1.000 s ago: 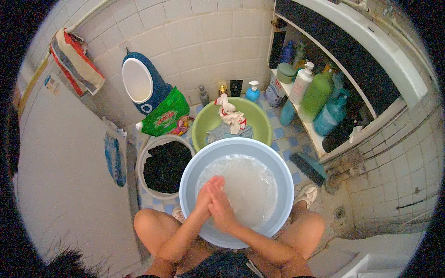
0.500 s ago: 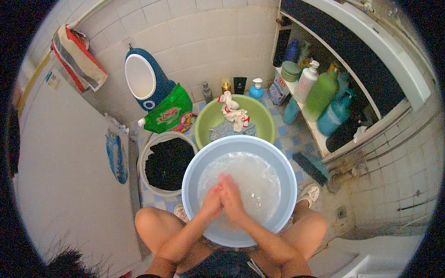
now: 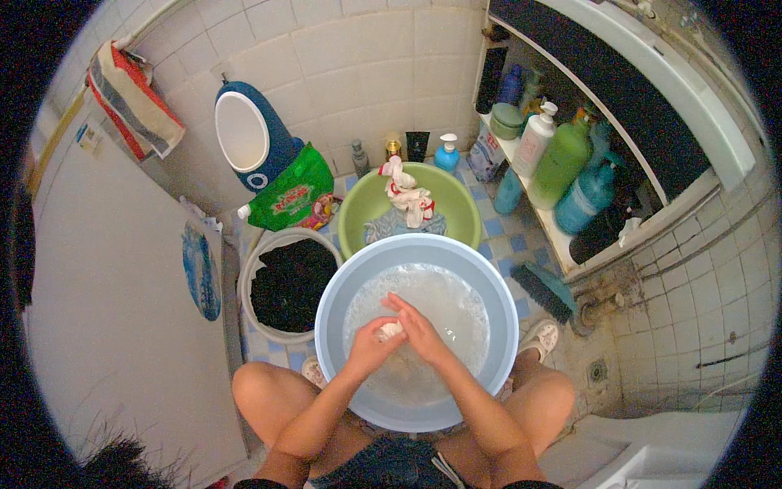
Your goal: The person is sitting on the floor and hand-washing a white sock with red patterns in a blue basin filled with soapy water. They repeatedly scrub, rinse, and wring the sock, then place it into a green basin containing other washed items.
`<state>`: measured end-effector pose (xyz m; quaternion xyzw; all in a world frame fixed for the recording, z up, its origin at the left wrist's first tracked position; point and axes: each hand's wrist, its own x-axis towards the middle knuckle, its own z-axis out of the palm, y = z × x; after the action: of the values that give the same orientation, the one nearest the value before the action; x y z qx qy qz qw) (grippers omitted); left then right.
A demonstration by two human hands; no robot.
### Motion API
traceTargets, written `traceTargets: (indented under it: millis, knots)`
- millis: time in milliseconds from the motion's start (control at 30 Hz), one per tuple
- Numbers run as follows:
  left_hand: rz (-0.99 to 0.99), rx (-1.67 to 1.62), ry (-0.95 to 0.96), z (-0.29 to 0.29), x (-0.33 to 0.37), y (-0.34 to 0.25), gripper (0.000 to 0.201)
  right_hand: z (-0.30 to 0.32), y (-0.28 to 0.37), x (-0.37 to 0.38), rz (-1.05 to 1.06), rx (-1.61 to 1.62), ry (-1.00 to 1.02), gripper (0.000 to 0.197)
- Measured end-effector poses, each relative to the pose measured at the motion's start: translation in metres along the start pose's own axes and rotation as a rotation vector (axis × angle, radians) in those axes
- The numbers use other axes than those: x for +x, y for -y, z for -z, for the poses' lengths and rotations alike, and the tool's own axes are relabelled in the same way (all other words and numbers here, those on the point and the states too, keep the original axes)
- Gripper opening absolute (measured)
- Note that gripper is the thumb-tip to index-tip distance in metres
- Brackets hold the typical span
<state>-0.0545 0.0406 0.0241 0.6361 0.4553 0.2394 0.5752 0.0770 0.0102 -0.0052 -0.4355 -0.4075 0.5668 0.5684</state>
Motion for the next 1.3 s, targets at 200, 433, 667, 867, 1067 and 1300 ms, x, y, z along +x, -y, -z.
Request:
traceTargets:
  millis: [200,433,667,867,1067,1300]
  knots:
    - [0.080,-0.240,-0.265,0.019,0.007,0.008,0.025,-0.001,0.016,-0.010,-0.316,-0.567,0.300,0.055]
    - [0.090,-0.233,-0.238,0.024,0.013,0.023,0.023,0.018,0.008,-0.005,-0.388,-0.301,-0.121,0.034]
    - [0.188,-0.675,-0.166,-0.007,0.010,0.038,0.030,-0.029,0.004,-0.015,0.119,-0.280,-0.305,0.025]
    - [0.141,-0.786,-0.060,-0.022,-0.002,0.029,0.039,-0.051,0.014,-0.019,0.053,-0.339,-0.324,0.034]
    - [0.210,-0.723,-0.109,-0.030,-0.010,0.036,0.041,-0.031,-0.008,-0.013,0.075,-0.381,-0.223,0.046]
    - [0.200,-1.094,-0.080,-0.005,0.003,0.051,0.039,-0.069,0.013,-0.035,0.268,-0.845,0.050,0.044]
